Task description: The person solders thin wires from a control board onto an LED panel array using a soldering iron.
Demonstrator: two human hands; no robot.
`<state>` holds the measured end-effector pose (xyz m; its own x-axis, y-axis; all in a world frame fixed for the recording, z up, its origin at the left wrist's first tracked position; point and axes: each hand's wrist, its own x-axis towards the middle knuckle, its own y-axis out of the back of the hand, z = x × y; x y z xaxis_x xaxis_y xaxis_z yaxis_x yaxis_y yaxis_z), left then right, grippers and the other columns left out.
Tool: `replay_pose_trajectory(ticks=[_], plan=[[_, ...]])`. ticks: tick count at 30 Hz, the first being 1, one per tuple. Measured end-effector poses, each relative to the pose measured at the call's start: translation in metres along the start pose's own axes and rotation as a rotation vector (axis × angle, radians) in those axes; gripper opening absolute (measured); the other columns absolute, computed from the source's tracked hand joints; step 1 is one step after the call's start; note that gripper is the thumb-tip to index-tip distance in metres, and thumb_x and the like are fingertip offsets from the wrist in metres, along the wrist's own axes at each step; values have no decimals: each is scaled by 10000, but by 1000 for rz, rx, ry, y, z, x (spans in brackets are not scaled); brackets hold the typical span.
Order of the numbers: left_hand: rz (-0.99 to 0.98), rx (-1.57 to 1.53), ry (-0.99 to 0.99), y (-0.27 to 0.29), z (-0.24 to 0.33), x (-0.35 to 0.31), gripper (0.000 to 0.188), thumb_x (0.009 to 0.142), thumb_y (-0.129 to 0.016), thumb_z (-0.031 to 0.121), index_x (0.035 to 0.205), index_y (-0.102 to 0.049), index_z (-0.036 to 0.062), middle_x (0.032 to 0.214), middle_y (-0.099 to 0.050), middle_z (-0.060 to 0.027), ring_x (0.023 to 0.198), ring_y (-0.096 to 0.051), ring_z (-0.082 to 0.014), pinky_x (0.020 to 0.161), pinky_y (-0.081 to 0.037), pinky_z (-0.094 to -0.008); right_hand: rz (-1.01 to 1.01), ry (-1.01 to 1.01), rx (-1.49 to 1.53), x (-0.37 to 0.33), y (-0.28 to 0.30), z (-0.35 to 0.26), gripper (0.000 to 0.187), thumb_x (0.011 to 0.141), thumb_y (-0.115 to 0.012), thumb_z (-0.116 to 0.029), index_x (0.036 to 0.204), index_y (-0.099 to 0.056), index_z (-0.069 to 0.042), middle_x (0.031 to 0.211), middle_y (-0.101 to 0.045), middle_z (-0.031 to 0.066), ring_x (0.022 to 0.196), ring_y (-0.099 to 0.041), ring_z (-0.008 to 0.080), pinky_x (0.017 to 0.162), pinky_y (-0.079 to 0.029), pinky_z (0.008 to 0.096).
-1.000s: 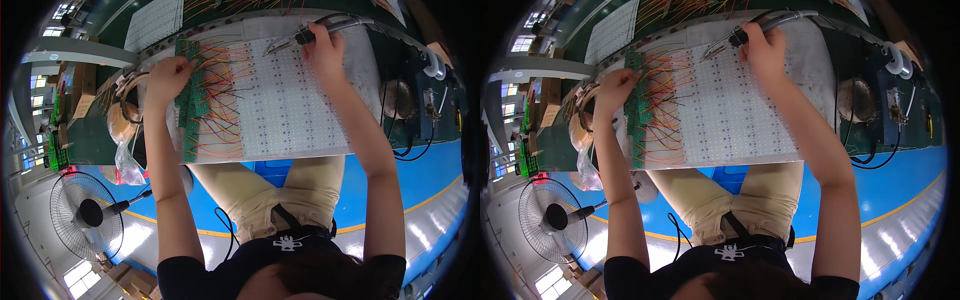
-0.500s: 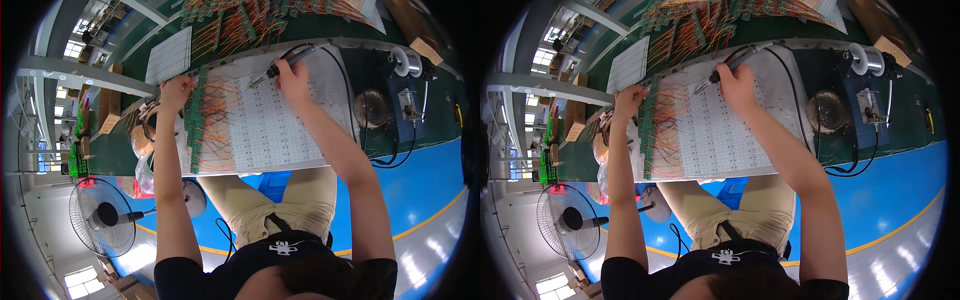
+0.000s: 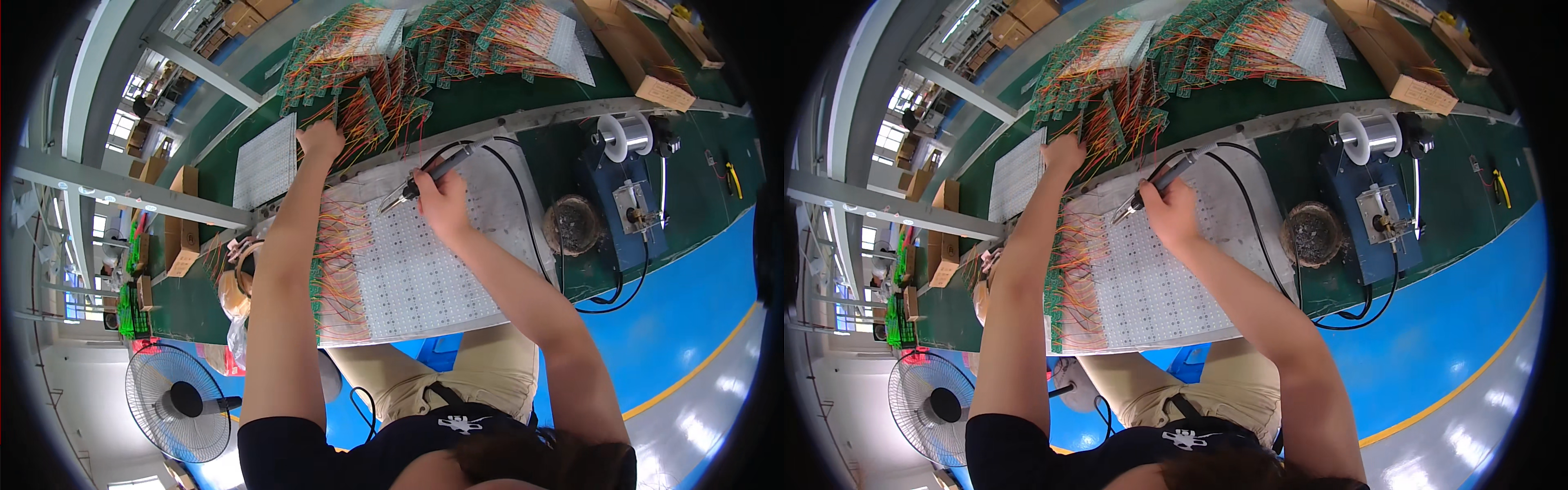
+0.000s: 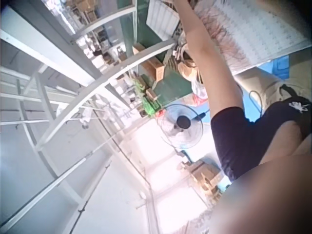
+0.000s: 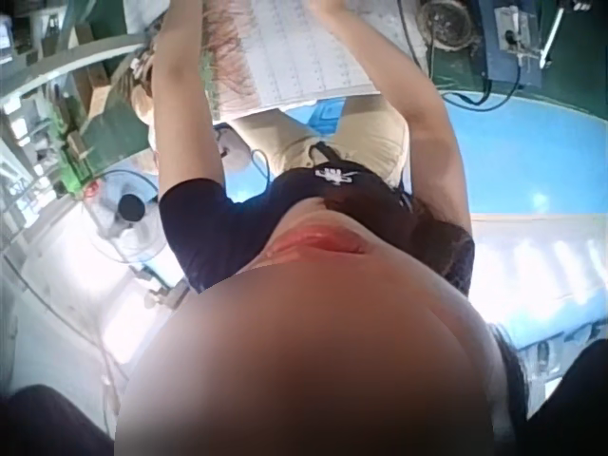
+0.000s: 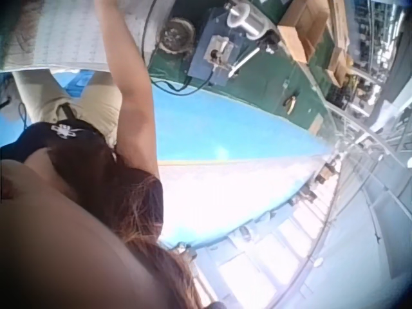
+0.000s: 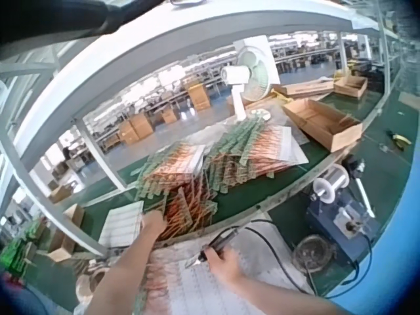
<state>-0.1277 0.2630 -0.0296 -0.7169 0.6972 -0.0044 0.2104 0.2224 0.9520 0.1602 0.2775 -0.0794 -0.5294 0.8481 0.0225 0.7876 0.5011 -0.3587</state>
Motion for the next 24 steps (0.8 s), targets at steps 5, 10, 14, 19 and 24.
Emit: replay_pose_trajectory(ticks=[5, 10, 14, 19, 24], plan=[[-47, 209, -124, 12, 2, 2, 388, 979, -617, 449, 1117, -745, 110, 1125, -755, -90, 1058, -716, -300, 1031, -376, -572, 36, -7, 6, 3, 7, 0, 180, 931, -689, -123, 831, -589, -13, 652, -575, 24, 630, -500, 74, 553, -412, 308], [-51, 242, -178, 11, -47, -1, 361, 967, -649, 478, 1014, -758, 138, 994, -770, -77, 1005, -727, -283, 986, -391, -598, 8, 19, 28, 1, -1, -7, 167, 932, -687, -121, 854, -584, -16, 649, -552, 12, 631, -481, 68, 549, -402, 304], [9, 63, -191, 11, -88, -4, 407, 932, -677, 532, 893, -727, 129, 955, -758, -93, 940, -722, -306, 972, -385, -653, -16, -3, 46, 3, -4, -1, 164, 932, -688, -117, 854, -582, -19, 654, -554, 5, 641, -478, 67, 556, -398, 297], [36, -15, -164, 26, -114, -10, 460, 908, -683, 606, 885, -714, 147, 920, -747, -68, 947, -723, -304, 1010, -383, -686, -22, 75, 71, 8, -1, 8, 192, 970, -668, -136, 876, -525, -48, 672, -531, 2, 450, -484, 79, 388, -352, 265], [111, 161, -52, 20, -96, -21, 515, 923, -682, 565, 1074, -651, 74, 994, -753, -128, 995, -727, -316, 1028, -433, -579, -12, 21, 6, 4, 4, 4, 191, 930, -693, -142, 835, -583, -19, 657, -575, 19, 639, -490, 76, 565, -410, 312]])
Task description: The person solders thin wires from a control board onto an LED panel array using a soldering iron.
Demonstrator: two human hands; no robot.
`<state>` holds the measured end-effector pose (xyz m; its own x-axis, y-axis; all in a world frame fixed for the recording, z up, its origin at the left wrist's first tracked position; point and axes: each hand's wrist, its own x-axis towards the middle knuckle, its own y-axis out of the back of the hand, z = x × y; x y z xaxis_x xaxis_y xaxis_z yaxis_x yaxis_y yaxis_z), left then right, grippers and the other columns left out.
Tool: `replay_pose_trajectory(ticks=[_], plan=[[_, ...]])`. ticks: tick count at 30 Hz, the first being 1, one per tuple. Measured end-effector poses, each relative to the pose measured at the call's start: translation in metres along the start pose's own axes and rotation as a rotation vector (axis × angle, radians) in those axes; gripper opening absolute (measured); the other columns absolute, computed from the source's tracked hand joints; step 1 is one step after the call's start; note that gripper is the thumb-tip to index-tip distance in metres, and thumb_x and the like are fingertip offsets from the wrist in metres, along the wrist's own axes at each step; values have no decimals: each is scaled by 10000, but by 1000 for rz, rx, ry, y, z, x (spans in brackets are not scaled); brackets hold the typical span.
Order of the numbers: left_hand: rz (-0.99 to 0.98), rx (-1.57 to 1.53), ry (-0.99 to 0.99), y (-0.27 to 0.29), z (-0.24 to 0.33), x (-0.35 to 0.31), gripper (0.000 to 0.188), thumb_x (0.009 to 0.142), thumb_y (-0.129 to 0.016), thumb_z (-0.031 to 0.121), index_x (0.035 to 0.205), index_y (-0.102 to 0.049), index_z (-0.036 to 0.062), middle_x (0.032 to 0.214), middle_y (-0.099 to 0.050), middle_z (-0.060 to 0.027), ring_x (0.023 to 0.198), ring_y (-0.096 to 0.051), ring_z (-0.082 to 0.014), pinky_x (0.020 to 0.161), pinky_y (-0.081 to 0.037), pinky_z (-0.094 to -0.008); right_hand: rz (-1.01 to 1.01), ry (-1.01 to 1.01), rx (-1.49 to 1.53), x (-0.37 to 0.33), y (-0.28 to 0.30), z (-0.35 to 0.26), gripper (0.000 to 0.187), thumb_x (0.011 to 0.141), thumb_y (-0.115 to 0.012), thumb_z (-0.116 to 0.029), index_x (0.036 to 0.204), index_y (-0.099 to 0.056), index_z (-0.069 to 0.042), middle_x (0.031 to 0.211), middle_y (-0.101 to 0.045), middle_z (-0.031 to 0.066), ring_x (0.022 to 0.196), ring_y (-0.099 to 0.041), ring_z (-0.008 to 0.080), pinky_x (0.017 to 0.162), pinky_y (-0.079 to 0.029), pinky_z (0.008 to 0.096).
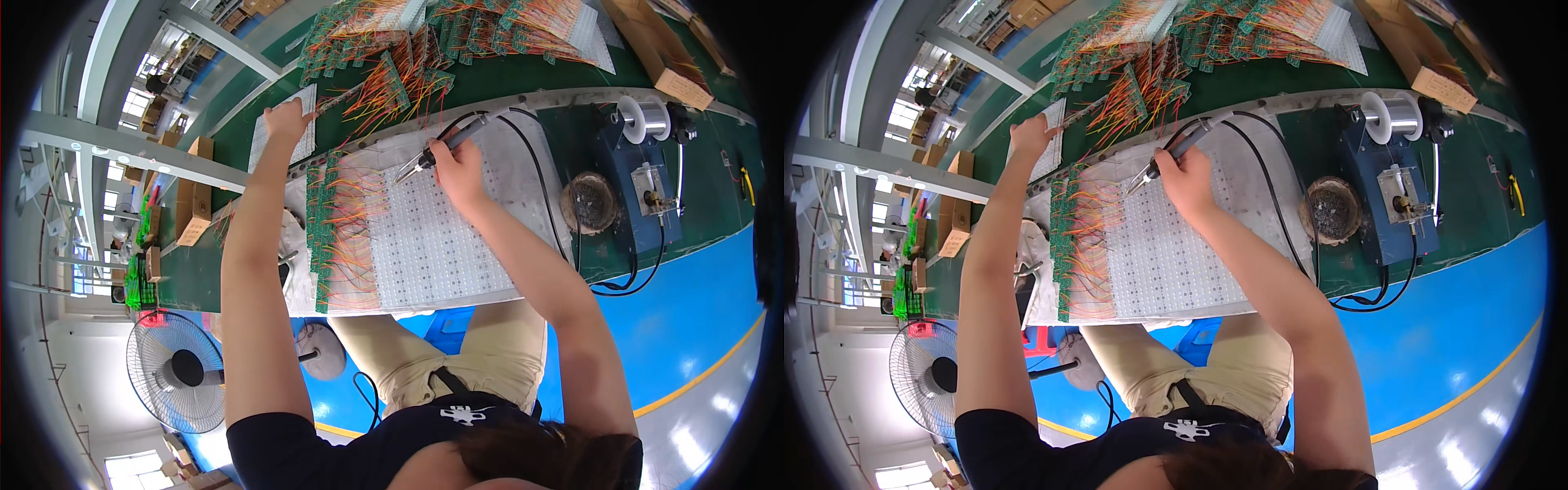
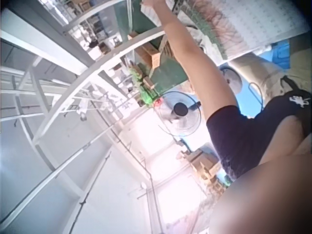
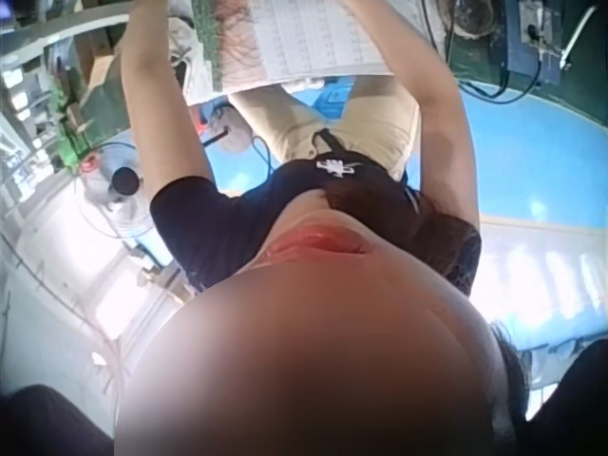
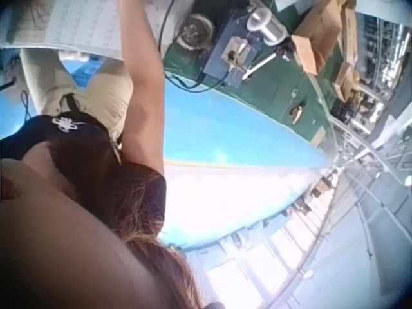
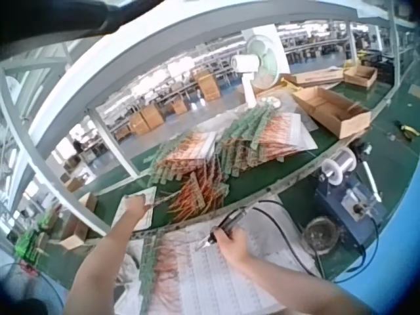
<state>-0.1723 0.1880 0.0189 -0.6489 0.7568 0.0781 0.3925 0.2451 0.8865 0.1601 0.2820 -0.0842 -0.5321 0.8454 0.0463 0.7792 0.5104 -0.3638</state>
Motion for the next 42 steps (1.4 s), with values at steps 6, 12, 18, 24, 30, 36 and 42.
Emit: replay_pose_trajectory(ticks=[6, 12, 18, 24, 30, 36, 42], plan=[[164, -63, -88, -25, -2, 5, 348, 949, -686, 319, 1231, -589, 140, 1118, -721, -96, 1048, -703, -319, 949, -454, -552, -12, -6, 5, -2, -2, -6, 186, 925, -694, -139, 832, -597, -11, 660, -589, 29, 631, -504, 81, 563, -419, 312], [289, 32, -270, -51, 0, 10, 573, 861, -671, 121, 1411, -524, 188, 1297, -641, -84, 1226, -617, -309, 1014, -439, -544, -38, 40, -16, 0, -4, 1, 197, 951, -686, -134, 841, -566, -25, 650, -567, 22, 538, -498, 81, 474, -387, 294], [103, -272, -127, -51, 24, 13, 642, 817, -672, 182, 1436, -502, 203, 1322, -628, -89, 1285, -583, -307, 1058, -419, -571, -63, 52, 1, 1, -2, 2, 215, 978, -680, -139, 857, -530, -44, 641, -543, 15, 450, -493, 82, 392, -355, 276], [134, -379, -69, -55, 25, 22, 568, 869, -627, 122, 1417, -492, 184, 1307, -630, -159, 1118, -680, -373, 952, -512, -558, -49, -1, 8, -2, -11, 3, 196, 979, -675, -143, 884, -529, -52, 651, -539, 13, 441, -471, 82, 384, -346, 273], [144, -331, -2, -45, 11, 24, 727, 875, -605, 4, 1543, -395, 198, 1517, -501, -211, 1161, -668, -409, 995, -549, -503, -61, -60, 55, -5, -3, -4, 169, 984, -663, -133, 900, -533, -65, 686, -530, 7, 436, -453, 76, 381, -347, 274], [249, -206, -25, -17, -43, -6, 883, 862, -545, -98, 1622, -286, 269, 1598, -401, -243, 1325, -571, -416, 1149, -435, -524, -50, -117, 125, -4, -5, -9, 182, 984, -661, -148, 894, -523, -71, 674, -496, -5, 423, -411, 67, 384, -351, 270], [537, -294, -141, 12, -82, -92, 910, 809, -528, -153, 1609, -331, 236, 1582, -430, -225, 1323, -561, -430, 1146, -429, -559, -50, -110, 175, -6, -2, -12, 206, 970, -666, -155, 865, -503, -85, 664, -478, -16, 422, -378, 61, 392, -353, 272]])
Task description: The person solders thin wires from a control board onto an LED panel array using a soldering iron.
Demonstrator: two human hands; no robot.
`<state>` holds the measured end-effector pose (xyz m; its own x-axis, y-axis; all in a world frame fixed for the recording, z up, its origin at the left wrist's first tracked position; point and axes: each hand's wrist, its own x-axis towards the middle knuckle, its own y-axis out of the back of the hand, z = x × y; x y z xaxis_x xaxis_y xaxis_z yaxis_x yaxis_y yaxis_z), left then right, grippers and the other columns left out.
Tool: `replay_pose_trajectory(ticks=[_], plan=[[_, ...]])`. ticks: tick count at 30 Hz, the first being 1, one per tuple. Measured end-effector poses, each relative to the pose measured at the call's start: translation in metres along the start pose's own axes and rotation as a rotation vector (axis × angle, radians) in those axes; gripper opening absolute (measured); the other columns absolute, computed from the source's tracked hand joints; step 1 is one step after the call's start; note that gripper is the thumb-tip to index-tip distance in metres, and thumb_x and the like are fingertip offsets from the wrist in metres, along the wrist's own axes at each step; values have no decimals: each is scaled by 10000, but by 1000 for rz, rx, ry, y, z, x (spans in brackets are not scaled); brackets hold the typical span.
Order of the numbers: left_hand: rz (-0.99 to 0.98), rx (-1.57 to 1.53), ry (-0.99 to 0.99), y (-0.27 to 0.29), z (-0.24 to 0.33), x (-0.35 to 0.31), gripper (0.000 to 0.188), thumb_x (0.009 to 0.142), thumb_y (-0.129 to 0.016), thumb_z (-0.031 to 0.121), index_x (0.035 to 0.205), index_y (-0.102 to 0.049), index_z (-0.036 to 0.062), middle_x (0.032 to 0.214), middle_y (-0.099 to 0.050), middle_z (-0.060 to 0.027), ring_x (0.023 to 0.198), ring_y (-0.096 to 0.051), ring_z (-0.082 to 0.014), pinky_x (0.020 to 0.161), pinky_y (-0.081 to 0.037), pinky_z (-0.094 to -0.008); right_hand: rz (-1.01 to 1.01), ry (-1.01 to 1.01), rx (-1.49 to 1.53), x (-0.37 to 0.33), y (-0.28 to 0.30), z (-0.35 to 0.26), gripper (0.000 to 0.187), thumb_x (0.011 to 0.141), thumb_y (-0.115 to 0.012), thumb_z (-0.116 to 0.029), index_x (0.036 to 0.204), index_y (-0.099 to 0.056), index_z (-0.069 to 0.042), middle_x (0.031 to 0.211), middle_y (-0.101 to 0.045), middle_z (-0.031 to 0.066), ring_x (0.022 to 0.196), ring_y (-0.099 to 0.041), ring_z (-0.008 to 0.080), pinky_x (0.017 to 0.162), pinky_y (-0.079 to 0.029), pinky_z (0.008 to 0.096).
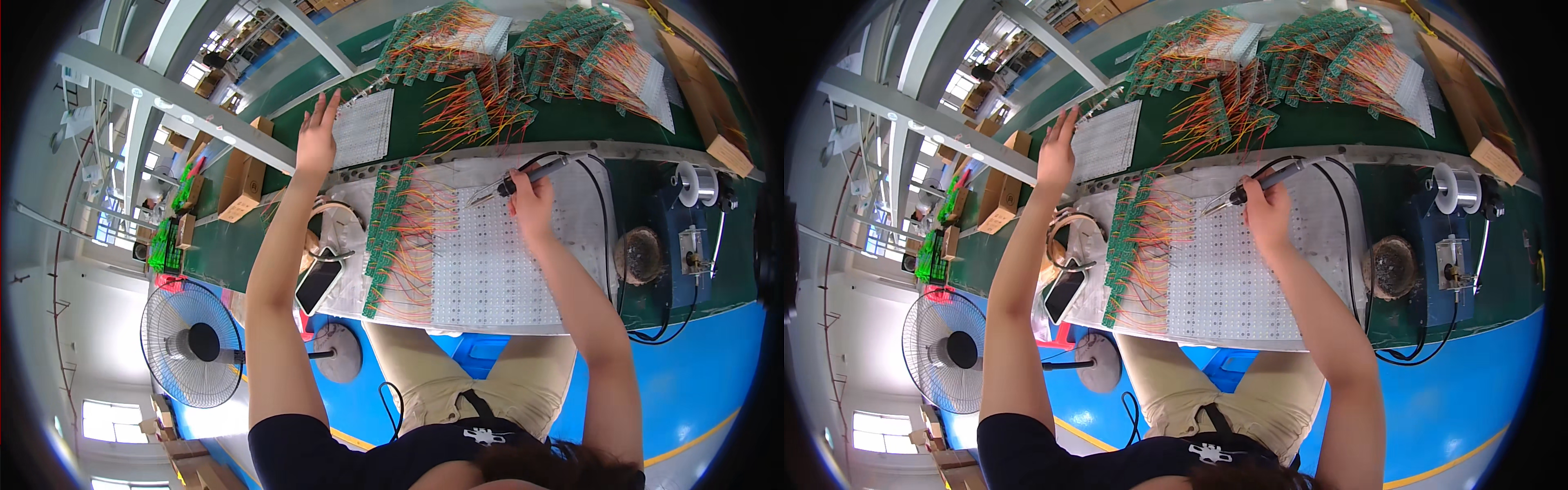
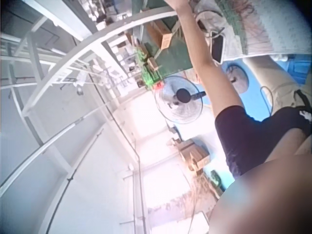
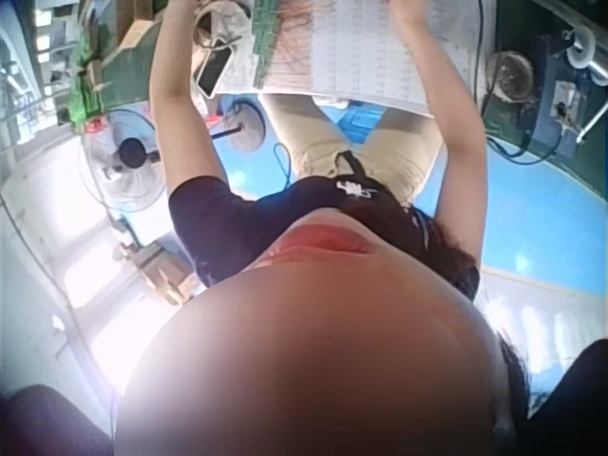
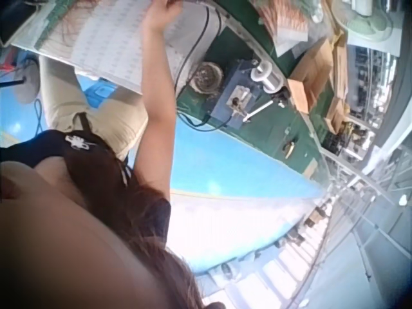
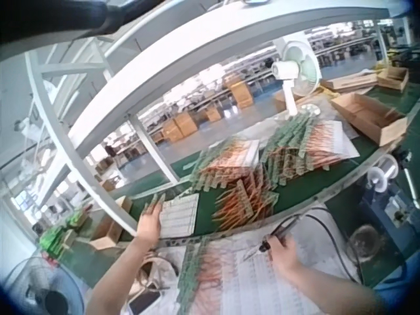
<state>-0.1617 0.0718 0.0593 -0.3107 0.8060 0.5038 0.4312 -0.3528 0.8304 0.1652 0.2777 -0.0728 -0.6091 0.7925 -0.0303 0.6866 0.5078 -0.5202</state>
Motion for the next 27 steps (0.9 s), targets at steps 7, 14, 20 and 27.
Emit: replay_pose_trajectory(ticks=[7, 14, 20, 27], plan=[[240, -172, -312, 78, 36, -95, 766, 795, -534, -154, 1523, -433, 64, 1504, -537, -205, 1393, -526, -382, 1192, -331, -618, 29, -24, -3, 1, -2, -7, 179, 973, -659, -165, 903, -529, -64, 710, -504, 0, 457, -420, 77, 405, -368, 272], [-4, -48, -632, 76, 72, -169, 522, 885, -625, 165, 1392, -608, 292, 1532, -545, -24, 1446, -473, -229, 1260, -273, -529, 40, 21, -31, 1, -9, -13, 218, 947, -668, -201, 831, -514, -101, 554, -355, -40, 445, -337, 82, 434, -348, 293], [-21, 34, -549, 39, 68, -177, 619, 852, -648, 144, 1433, -591, 350, 1608, -441, -27, 1485, -412, -242, 1263, -253, -539, -10, 35, -30, 9, 6, -2, 206, 917, -689, -181, 914, -520, -64, 591, -416, -11, 433, -355, 97, 427, -367, 312], [6, -319, 218, 50, 84, -219, 431, 870, -700, 91, 1293, -640, 148, 1304, -612, -108, 1118, -597, -299, 1020, -425, -480, -43, 54, -79, 9, 8, -3, 210, 922, -681, -196, 904, -524, -57, 579, -407, -18, 444, -361, 96, 445, -380, 320]])
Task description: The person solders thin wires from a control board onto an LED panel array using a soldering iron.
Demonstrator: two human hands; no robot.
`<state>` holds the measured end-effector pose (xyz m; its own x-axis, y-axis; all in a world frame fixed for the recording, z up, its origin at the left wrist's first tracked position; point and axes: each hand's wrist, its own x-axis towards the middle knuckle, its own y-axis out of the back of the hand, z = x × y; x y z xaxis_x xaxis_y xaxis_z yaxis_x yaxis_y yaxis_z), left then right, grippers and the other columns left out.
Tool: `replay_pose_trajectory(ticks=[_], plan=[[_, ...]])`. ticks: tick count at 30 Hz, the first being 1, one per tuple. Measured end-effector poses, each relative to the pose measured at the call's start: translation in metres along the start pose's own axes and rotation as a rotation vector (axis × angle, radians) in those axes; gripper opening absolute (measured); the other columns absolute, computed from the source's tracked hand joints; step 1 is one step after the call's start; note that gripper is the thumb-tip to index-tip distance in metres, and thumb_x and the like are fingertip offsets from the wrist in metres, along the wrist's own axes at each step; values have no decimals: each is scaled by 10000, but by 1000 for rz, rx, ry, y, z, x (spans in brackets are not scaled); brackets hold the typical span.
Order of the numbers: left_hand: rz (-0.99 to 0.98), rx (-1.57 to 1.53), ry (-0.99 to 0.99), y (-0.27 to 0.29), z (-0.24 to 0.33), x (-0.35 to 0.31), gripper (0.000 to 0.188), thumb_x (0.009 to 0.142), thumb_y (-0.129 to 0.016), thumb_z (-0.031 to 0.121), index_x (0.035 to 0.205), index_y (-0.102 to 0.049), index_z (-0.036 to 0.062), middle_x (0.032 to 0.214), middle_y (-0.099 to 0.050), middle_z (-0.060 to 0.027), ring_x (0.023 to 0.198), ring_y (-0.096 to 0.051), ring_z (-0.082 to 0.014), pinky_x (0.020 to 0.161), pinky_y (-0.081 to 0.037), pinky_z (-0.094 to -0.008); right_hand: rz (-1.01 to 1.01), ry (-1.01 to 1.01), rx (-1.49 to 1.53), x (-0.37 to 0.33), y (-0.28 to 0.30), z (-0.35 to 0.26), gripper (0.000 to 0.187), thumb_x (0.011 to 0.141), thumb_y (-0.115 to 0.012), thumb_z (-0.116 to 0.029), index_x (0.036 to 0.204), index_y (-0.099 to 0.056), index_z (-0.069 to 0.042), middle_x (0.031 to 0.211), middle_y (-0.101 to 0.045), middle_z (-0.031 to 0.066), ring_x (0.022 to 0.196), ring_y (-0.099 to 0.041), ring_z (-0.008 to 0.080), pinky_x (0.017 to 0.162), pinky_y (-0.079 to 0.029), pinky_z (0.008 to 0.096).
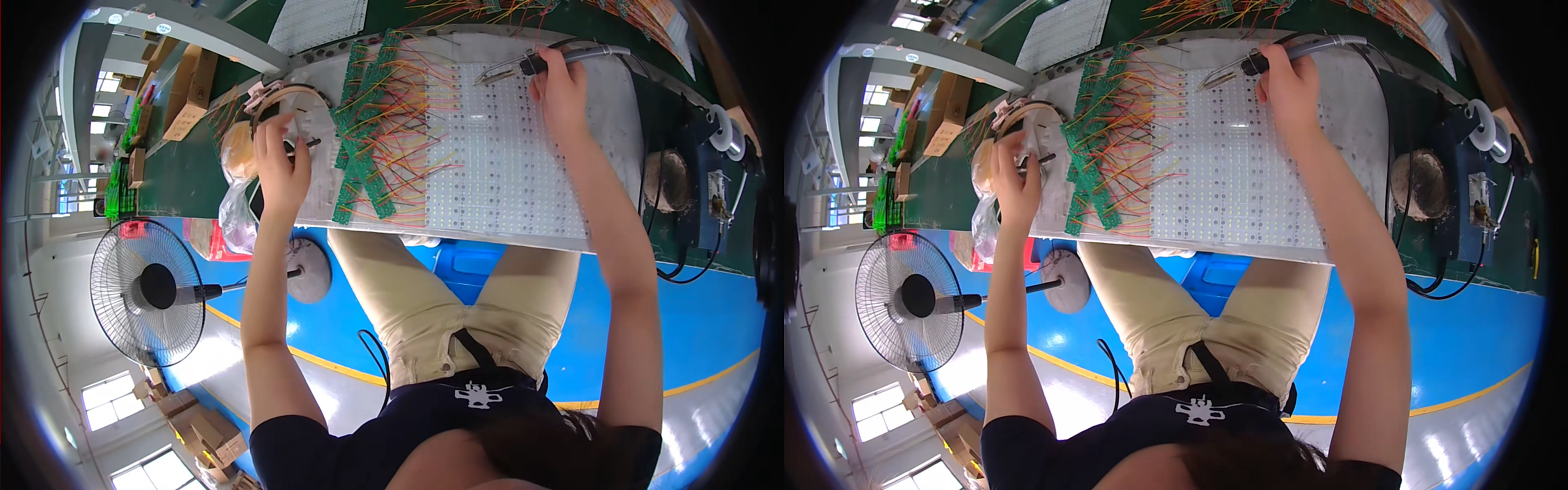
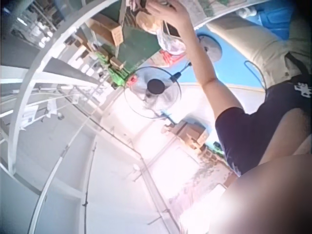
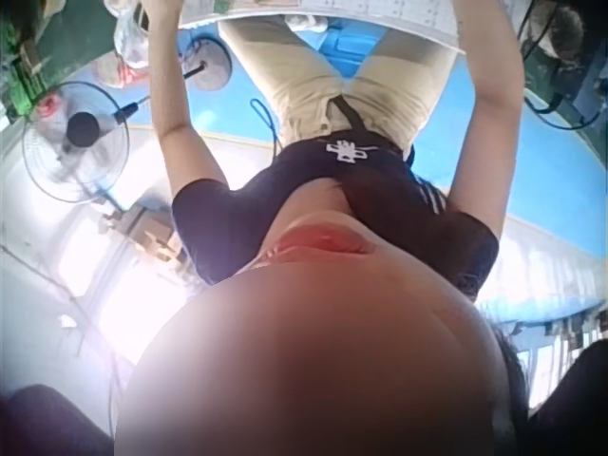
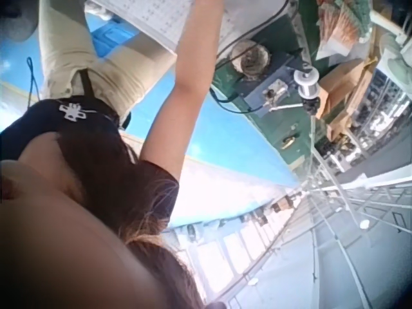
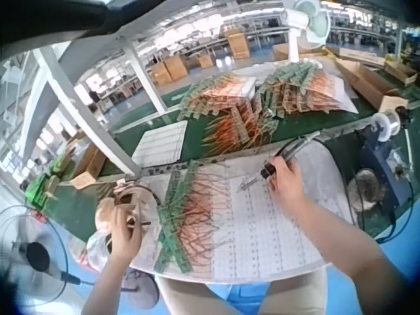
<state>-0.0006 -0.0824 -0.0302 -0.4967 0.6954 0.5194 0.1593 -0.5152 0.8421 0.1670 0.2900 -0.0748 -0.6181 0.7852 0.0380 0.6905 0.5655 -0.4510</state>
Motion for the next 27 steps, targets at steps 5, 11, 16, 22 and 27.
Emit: replay_pose_trajectory(ticks=[5, 11, 16, 22, 27], plan=[[-159, -237, 294, -3, 44, -2, 236, 955, -679, 248, 825, -702, 52, 955, -625, -70, 926, -580, -284, 871, -392, -418, 27, 12, -3, 7, 3, 0, 211, 927, -674, -207, 903, -530, -54, 573, -397, -23, 454, -362, 100, 456, -381, 324], [-187, -166, 333, -22, 40, -8, 255, 983, -655, 293, 863, -717, 77, 940, -617, -50, 975, -577, -274, 900, -343, -423, 17, 29, 34, 2, -6, -6, 255, 947, -663, -205, 781, -495, -110, 541, -353, -38, 459, -345, 95, 455, -346, 318], [-148, -201, 316, -23, 42, -10, 232, 993, -649, 238, 881, -701, 41, 940, -616, -69, 939, -581, -278, 867, -377, -409, 42, -1, 13, 5, 1, 2, 261, 947, -664, -204, 783, -485, -108, 549, -363, -34, 468, -349, 98, 463, -353, 317], [-225, -578, 132, 9, 35, 5, 209, 1023, -619, 130, 892, -618, -33, 932, -523, -81, 823, -512, -185, 732, -423, -316, 176, -111, 72, 8, 1, 10, 199, 925, -673, -222, 915, -530, -85, 563, -395, 0, 459, -388, 134, 448, -358, 336], [-126, -742, 118, 4, 35, 24, 225, 1055, -583, 130, 893, -605, -26, 939, -510, -50, 840, -483, -148, 747, -407, -285, 269, -113, 139, 9, -7, 6, 232, 929, -691, -228, 976, -529, -69, 558, -379, 0, 447, -370, 136, 447, -346, 337]])
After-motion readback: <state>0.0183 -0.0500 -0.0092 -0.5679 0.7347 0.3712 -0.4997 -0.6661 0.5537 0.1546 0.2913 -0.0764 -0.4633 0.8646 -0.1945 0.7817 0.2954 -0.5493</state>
